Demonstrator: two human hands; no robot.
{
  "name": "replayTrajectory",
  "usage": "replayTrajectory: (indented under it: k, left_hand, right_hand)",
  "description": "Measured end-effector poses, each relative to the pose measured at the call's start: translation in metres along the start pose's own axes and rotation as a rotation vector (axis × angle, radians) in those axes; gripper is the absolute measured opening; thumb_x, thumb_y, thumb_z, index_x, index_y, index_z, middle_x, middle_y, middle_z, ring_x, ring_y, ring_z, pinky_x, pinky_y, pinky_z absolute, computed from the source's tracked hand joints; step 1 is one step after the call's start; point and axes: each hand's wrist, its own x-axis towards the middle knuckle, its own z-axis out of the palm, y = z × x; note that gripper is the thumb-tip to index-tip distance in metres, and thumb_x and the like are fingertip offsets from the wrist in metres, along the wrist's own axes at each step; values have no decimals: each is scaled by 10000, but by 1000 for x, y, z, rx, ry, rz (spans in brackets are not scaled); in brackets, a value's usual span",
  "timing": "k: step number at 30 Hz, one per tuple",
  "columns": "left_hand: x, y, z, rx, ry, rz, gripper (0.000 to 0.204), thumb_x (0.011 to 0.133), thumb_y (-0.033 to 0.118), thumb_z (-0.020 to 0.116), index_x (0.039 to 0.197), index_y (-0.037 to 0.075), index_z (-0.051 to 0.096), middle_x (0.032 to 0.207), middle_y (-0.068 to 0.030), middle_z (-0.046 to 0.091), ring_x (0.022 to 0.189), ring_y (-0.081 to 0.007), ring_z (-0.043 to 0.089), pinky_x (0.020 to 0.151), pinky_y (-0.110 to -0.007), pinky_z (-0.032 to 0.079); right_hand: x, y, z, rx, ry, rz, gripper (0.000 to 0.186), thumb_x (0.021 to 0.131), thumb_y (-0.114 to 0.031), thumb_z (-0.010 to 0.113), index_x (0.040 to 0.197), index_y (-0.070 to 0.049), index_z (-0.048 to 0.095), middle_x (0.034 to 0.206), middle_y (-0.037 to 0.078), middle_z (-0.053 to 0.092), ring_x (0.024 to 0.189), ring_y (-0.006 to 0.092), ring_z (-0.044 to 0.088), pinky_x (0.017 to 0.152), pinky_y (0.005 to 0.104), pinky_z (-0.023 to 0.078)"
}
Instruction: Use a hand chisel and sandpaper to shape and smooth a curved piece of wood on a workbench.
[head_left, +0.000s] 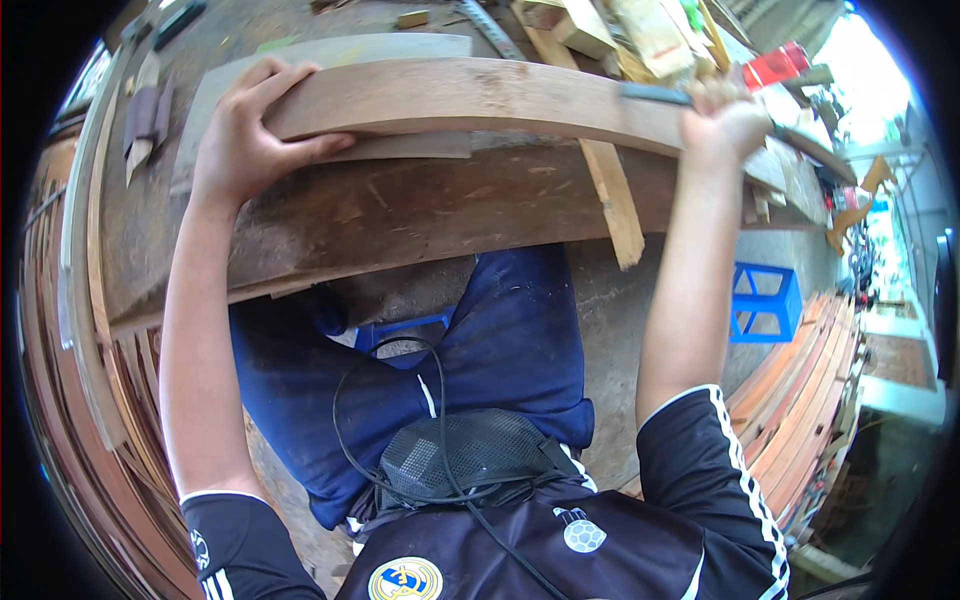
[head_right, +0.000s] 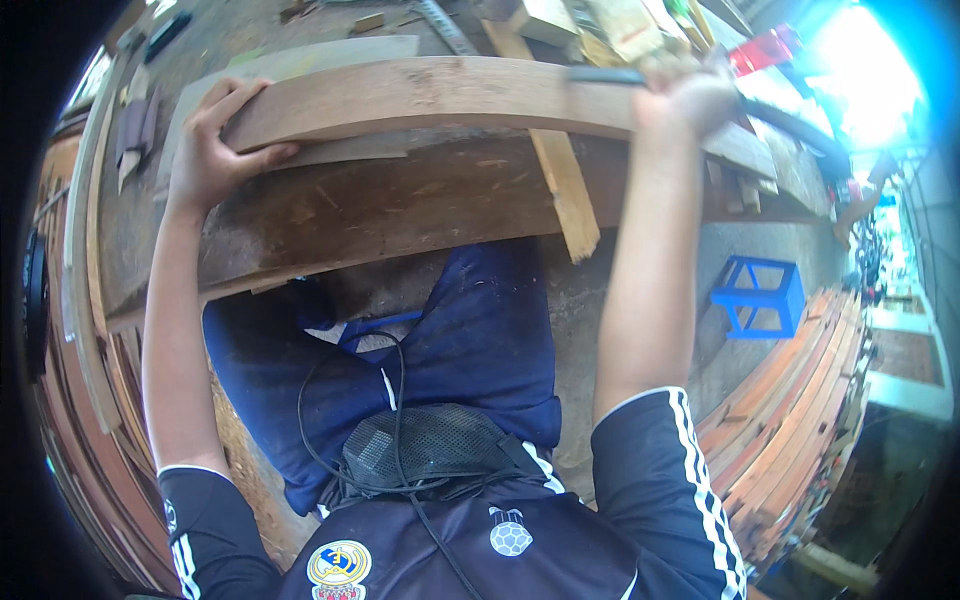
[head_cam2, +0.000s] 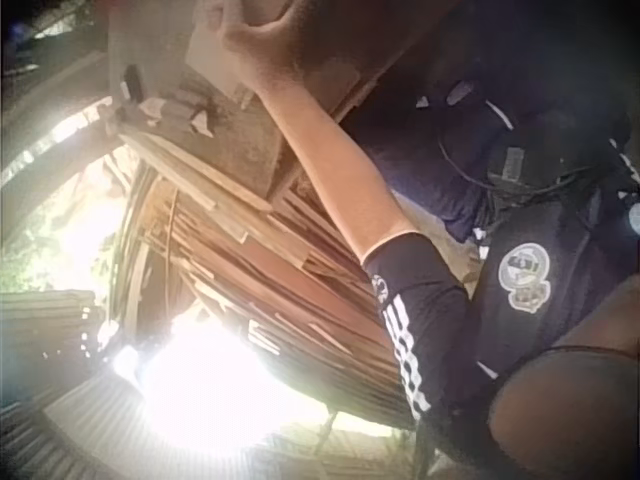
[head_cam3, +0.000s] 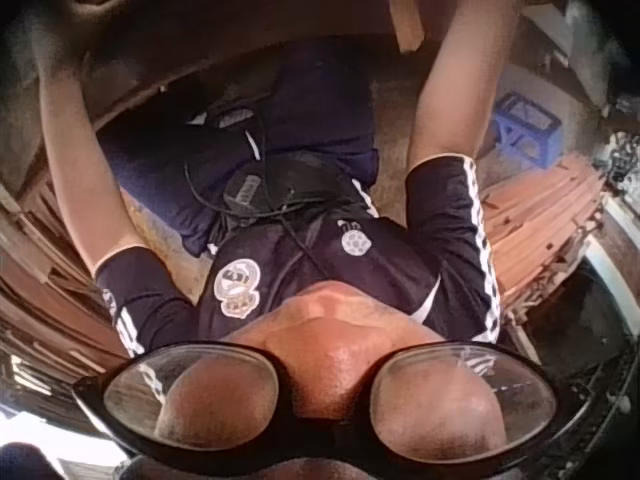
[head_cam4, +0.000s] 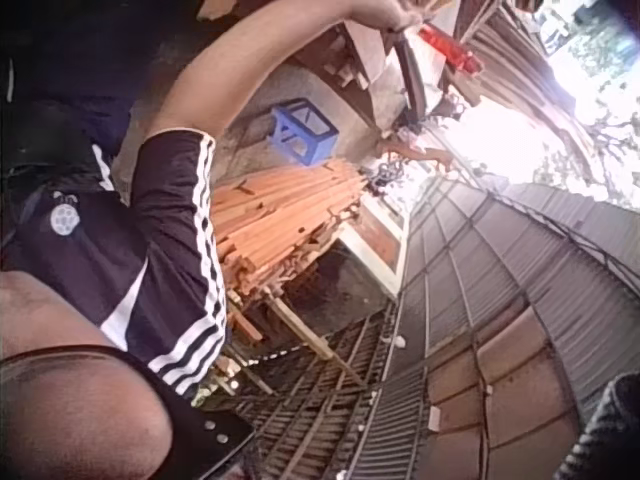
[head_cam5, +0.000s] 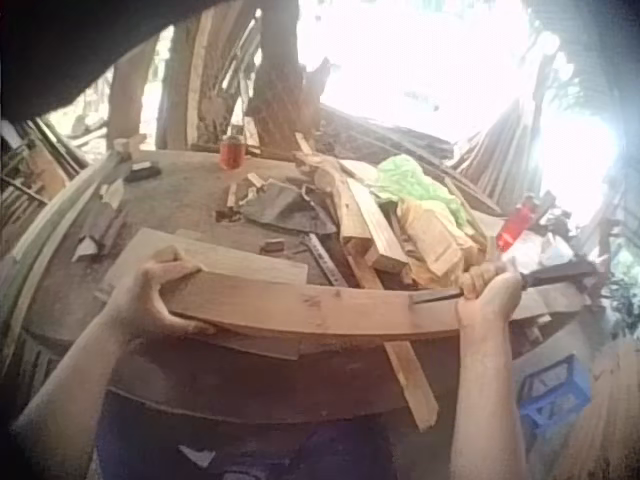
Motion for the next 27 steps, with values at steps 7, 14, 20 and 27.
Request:
replayTrajectory:
  k: [7,14,20,27]
  left_hand:
    - [0,2,6,-15,16,20,697,583,445,868,1091,8,679,936,-64,623,892,-219,626,823,-346,511]
    - [-11,-5,3,-5,22,-50,718,571,466,866,1092,9,680,946,-71,630,903,-234,628,836,-356,504]
    - [0,-4,6,-2,35,-18,724,588,442,866,1125,3,658,999,-83,617,957,-242,615,884,-348,482]
    - [-7,-12,5,22,70,15,757,565,547,845,1093,27,691,963,-51,629,938,-232,629,863,-353,508]
  right_hand:
    - [-65,49,60,31,-28,-7,385,976,-283,299,610,-164,284,482,-38,199,388,115,160,403,303,143]
    - [-90,79,100,113,-166,77,496,1011,-255,311,527,-173,383,382,-35,280,307,126,238,344,298,189]
    - [-28,-1,7,-22,-40,45,416,1027,-325,233,635,-187,233,485,-51,161,413,99,119,377,267,120]
    - [-62,16,47,-40,-39,-104,401,1044,-318,253,679,-155,278,497,-48,185,402,100,113,392,282,122]
